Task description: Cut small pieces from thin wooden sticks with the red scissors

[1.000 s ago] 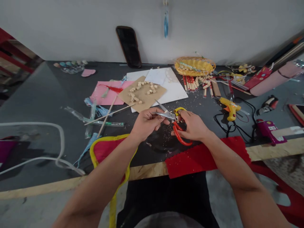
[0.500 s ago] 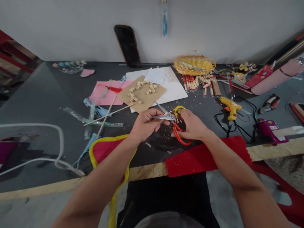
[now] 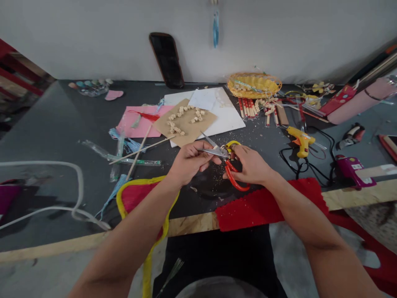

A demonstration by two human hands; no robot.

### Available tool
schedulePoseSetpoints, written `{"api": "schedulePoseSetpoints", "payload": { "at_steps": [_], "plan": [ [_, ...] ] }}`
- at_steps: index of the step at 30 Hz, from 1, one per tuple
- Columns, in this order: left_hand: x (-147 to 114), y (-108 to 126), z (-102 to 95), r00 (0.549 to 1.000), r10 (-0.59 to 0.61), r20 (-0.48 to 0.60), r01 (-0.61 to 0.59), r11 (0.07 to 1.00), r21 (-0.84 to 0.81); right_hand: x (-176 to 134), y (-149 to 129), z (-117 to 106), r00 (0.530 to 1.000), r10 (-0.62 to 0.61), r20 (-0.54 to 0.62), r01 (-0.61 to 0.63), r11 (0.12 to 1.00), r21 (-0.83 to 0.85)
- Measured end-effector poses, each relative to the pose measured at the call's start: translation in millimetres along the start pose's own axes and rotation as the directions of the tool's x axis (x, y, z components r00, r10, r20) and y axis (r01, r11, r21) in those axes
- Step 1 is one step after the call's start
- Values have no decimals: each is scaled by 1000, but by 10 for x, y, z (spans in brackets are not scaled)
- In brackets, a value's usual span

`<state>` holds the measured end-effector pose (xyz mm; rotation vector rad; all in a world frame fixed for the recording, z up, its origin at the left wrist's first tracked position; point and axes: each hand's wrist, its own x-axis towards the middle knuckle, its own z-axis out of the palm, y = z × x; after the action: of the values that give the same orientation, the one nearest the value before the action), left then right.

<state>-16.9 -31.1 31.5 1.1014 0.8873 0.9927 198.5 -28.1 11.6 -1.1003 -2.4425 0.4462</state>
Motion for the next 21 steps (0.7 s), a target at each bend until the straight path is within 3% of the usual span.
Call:
{"api": "schedulePoseSetpoints", "payload": {
  "at_steps": [4, 10, 13, 21],
  "plan": [
    [-4, 18, 26, 999, 28, -38, -28, 1000, 5, -4, -33, -24, 999, 36, -8, -36, 999, -15],
    [-7, -5, 68, 983, 145, -110, -127, 980, 154, -2, -4, 6, 994, 98, -49, -98, 995, 5],
    [-17, -19, 62, 979, 179, -93, -157, 965, 210, -2, 13, 24, 995, 78, -58, -78, 997, 9],
    [-22, 20, -2, 999, 37, -7, -36, 993, 114, 3, 25, 34, 999, 17, -50, -17, 1000, -3]
  ]
}}
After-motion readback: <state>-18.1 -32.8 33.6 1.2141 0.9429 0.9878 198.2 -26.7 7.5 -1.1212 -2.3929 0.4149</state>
